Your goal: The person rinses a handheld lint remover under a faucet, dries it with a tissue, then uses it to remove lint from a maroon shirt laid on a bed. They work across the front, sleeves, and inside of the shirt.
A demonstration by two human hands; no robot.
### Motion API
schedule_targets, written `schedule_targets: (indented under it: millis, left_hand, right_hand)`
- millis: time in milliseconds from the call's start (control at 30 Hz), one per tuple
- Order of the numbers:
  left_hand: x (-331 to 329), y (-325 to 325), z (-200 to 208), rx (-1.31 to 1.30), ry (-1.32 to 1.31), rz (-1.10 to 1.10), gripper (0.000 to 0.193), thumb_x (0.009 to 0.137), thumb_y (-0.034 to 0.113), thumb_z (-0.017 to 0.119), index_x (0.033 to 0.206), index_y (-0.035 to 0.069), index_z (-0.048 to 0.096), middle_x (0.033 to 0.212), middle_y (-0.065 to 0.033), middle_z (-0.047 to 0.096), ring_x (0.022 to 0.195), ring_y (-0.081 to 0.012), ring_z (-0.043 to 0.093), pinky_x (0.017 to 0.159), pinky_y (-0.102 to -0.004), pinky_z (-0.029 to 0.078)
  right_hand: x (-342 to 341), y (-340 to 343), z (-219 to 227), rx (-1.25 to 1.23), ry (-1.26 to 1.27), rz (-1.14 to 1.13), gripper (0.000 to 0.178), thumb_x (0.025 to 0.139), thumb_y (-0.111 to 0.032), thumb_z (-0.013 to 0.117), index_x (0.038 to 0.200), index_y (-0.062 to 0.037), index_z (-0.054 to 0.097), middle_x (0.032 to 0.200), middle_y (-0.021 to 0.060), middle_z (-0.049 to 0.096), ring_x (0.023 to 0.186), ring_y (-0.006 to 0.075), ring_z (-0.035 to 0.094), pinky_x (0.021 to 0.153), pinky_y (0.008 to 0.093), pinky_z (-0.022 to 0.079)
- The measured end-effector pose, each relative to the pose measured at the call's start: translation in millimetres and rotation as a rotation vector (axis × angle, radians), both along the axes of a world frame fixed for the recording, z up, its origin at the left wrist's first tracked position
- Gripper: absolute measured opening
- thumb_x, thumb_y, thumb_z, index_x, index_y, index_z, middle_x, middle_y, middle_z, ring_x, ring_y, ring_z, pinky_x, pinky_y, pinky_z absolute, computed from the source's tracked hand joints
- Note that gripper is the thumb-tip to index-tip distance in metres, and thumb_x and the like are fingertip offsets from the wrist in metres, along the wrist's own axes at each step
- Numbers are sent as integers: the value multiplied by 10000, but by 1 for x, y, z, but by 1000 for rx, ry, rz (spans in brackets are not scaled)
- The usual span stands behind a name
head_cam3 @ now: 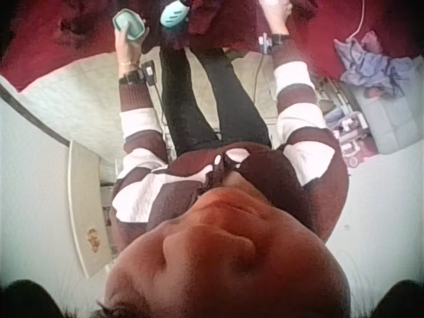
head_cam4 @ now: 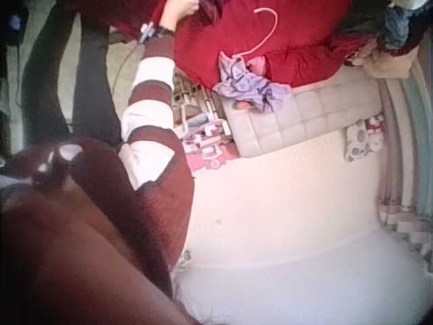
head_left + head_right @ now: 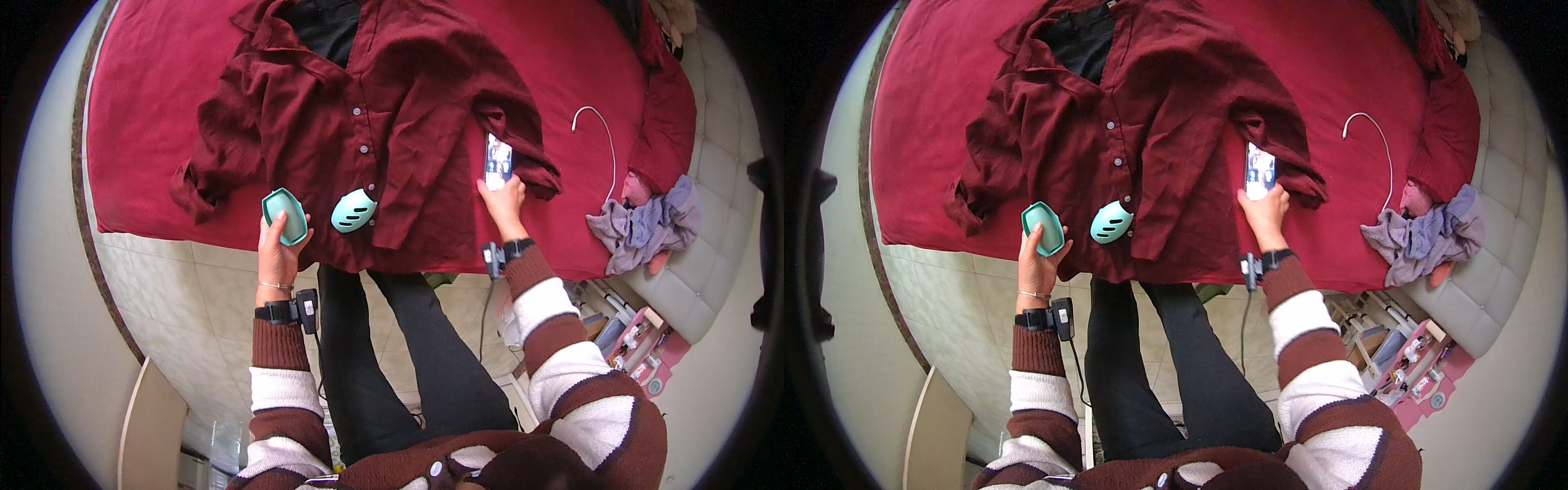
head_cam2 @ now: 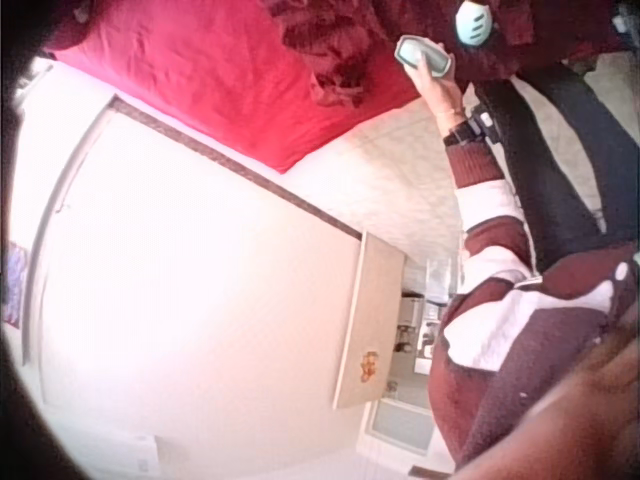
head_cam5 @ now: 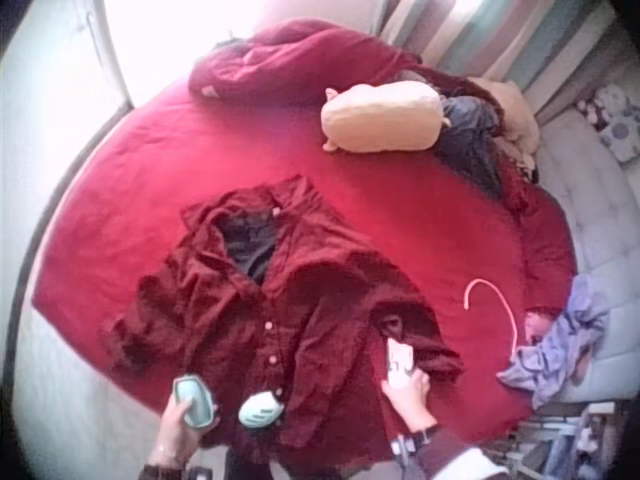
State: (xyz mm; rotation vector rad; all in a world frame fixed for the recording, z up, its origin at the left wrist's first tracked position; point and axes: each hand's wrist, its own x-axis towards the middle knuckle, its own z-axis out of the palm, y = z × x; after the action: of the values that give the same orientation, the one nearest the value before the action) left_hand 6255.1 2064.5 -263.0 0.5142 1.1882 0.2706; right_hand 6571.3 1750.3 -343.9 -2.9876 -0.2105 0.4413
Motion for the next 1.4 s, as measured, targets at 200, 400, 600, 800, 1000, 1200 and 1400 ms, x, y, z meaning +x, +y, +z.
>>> schedule_targets:
  millis: [200, 400, 600, 800, 1000, 1200, 1400]
  left_hand:
    - [-7, -1, 2, 0, -27, 21, 391, 961, 305, 620, 1299, 163, 481, 1216, -63, 619, 1125, -266, 627, 924, -483, 531]
    - [-17, -1, -4, 12, -75, 69, 466, 953, 295, 636, 1350, 158, 434, 1223, -67, 600, 1104, -260, 635, 881, -422, 546]
    - [-34, -11, -4, 0, -56, 133, 468, 965, 276, 616, 1383, 159, 440, 1236, -67, 607, 1095, -254, 639, 882, -413, 550]
    - [-51, -23, -9, -64, 7, 109, 462, 957, 312, 629, 1354, 164, 444, 1184, -49, 612, 1040, -232, 651, 830, -391, 551]
    - [-73, -41, -8, -46, -34, 118, 407, 966, 308, 607, 1326, 173, 475, 1193, -63, 617, 1047, -265, 652, 855, -439, 559]
    - [-79, -42, -17, -54, -154, 106, 404, 967, 297, 605, 1323, 155, 477, 1177, -67, 620, 1027, -253, 656, 845, -424, 562]
    - [-79, -45, -22, -70, -64, 146, 512, 937, 285, 656, 1377, 142, 436, 1185, -78, 617, 1001, -248, 666, 809, -379, 555]
  right_hand:
    - [20, -152, 54, -210, 30, 128, 732, 580, -261, 840, 1200, -9, 543, 1129, 268, 600, 1083, 459, 565, 934, 548, 484]
    - [121, -235, 76, -359, -64, -239, 945, 637, -516, 844, 1264, 98, 494, 1214, 308, 581, 1160, 462, 546, 1016, 503, 441]
    - [153, -141, 54, 158, -105, 44, 614, 724, -330, 869, 1128, 57, 615, 1100, 231, 673, 1010, 337, 652, 865, 440, 511]
    - [110, -23, 15, 218, 183, 127, 730, 792, -241, 749, 1444, -108, 448, 1232, 223, 626, 1150, 317, 616, 961, 399, 496]
    - [281, -37, 158, 285, -520, 277, 322, 746, 24, 545, 933, -101, 774, 763, 143, 724, 738, 285, 714, 716, 393, 561]
    - [325, -37, 202, 60, -589, 401, 690, 660, -106, 726, 1327, -38, 559, 1235, 248, 595, 1195, 379, 556, 1049, 434, 438]
    - [66, -19, 52, 238, 386, 74, 849, 891, -391, 731, 1482, 48, 309, 1500, 250, 401, 1382, 329, 419, 1128, 403, 369]
